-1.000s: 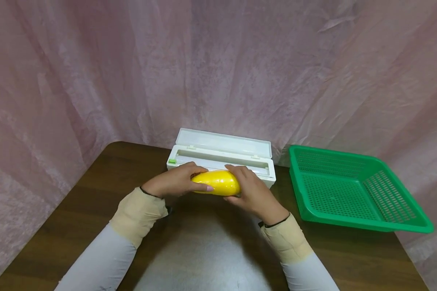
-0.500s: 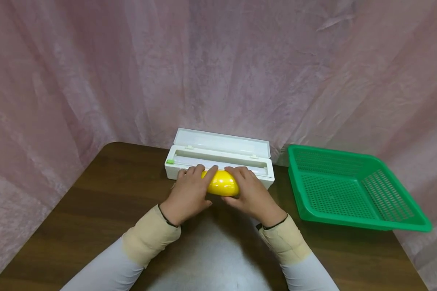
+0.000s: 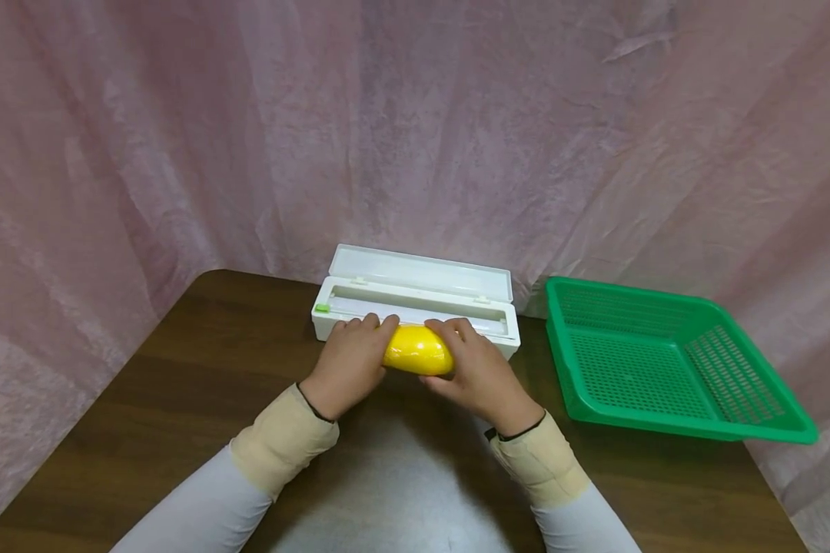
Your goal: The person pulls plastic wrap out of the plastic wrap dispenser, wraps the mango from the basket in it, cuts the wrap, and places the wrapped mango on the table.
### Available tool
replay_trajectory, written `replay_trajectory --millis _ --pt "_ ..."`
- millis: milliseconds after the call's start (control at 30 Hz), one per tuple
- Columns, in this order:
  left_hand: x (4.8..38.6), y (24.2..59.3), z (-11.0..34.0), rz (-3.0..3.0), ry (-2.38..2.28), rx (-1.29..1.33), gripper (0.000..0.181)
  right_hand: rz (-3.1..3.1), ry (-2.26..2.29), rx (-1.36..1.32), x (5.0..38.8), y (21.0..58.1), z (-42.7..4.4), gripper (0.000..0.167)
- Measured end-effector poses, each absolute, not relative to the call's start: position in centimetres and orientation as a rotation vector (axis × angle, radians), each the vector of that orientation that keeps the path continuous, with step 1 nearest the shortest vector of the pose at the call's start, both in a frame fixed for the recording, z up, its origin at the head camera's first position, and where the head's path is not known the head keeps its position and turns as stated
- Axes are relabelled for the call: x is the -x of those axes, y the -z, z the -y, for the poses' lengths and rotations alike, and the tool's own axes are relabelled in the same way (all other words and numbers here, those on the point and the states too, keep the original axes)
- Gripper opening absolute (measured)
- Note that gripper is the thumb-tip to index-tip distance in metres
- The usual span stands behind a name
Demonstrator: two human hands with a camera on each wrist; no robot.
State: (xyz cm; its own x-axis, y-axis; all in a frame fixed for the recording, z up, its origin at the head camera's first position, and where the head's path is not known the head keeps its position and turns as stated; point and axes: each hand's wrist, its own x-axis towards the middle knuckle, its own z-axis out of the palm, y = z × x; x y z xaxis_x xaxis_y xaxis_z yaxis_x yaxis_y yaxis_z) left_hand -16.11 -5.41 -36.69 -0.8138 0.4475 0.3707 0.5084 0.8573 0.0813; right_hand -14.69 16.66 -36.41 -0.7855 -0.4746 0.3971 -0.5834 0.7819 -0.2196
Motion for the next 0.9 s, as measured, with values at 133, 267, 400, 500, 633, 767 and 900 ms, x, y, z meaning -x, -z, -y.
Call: replay_trajectory --millis 133,267,400,500,633,767,900 --pt "16.0 36.4 5.4 2.691 0.258 0.741 0.057 2.662 -0.499 -0.801 14.4 36.3 -16.6 0.077" --pt "15.8 36.1 5.5 2.685 0.262 0.751 0.057 2.661 -0.521 -0.802 14.2 36.1 -16.6 0.076" --pt "15.6 35.6 5.5 2.678 0.279 0.757 0.057 2.641 -0.544 -0.811 14.0 35.7 -16.6 0.075" --pt "15.5 35.4 5.6 2.662 0.288 0.760 0.057 2.618 -0.546 -0.818 13.9 35.4 -16.6 0.075" --pt "15.4 35.2 5.6 2.644 0.290 0.763 0.057 2.583 -0.533 -0.826 13.7 35.0 -16.5 0.076" --pt "15.4 35.0 5.6 2.639 0.282 0.762 0.057 2.565 -0.528 -0.838 13.6 34.7 -16.6 0.078" --pt "15.2 34.8 5.5 2.633 0.278 0.761 0.058 2.562 -0.516 -0.840 13.6 34.6 -16.6 0.080"
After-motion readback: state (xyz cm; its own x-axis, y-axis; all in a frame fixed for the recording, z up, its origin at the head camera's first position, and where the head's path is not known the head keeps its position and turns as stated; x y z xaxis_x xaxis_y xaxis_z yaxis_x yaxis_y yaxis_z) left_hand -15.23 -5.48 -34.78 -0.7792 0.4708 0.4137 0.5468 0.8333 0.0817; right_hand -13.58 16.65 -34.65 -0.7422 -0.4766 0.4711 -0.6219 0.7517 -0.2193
